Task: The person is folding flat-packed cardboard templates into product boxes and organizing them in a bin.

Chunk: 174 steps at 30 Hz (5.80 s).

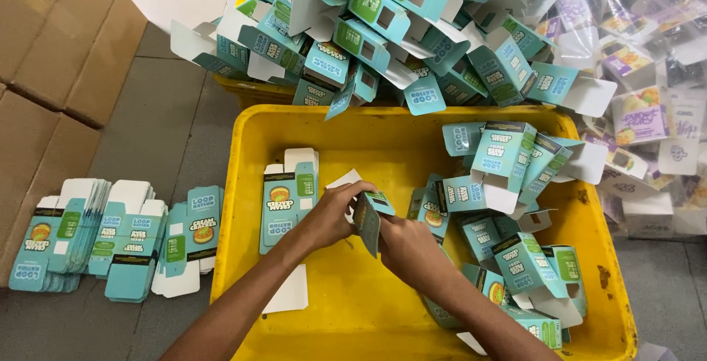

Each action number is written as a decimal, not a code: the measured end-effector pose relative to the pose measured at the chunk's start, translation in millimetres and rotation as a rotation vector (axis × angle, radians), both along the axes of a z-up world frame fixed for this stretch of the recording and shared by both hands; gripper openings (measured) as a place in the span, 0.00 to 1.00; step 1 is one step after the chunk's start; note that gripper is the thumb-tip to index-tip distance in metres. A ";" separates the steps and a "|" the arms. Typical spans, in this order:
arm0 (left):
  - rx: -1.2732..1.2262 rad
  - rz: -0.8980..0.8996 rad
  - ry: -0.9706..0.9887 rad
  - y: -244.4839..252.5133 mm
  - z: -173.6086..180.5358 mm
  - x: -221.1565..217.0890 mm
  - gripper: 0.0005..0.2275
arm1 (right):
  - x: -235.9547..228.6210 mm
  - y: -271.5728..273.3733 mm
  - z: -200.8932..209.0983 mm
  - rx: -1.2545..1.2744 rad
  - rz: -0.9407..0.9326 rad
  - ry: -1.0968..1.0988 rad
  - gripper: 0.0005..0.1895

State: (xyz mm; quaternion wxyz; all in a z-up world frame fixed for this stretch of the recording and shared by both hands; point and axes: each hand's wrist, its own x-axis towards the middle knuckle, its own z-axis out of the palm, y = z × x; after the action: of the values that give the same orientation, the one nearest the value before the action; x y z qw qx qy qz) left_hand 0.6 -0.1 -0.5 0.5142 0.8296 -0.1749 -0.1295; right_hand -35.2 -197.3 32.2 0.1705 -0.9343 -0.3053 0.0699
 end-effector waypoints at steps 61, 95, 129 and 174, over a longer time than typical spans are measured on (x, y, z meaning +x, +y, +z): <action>0.654 -0.130 -0.188 12.4 -81.1 -5.0 0.20 | 11.8 -114.6 0.7 0.241 -0.409 -0.274 0.08; -0.924 0.642 0.398 22.3 21.0 22.4 0.33 | 50.7 -0.8 -72.3 0.754 -0.636 0.171 0.19; -1.118 0.155 0.401 34.7 -18.1 17.0 0.37 | 62.8 29.3 -178.3 0.409 -0.710 0.372 0.29; -0.380 0.500 -0.135 -3.0 -1.0 -0.4 0.38 | 32.0 -9.8 5.1 1.037 -0.304 -0.392 0.22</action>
State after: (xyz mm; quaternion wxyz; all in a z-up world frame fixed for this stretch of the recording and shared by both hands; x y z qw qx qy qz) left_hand 0.1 -3.0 -1.5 0.6629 0.7428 -0.0203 0.0913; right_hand -3.2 -207.1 37.2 0.5546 -0.7575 -0.1878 -0.2887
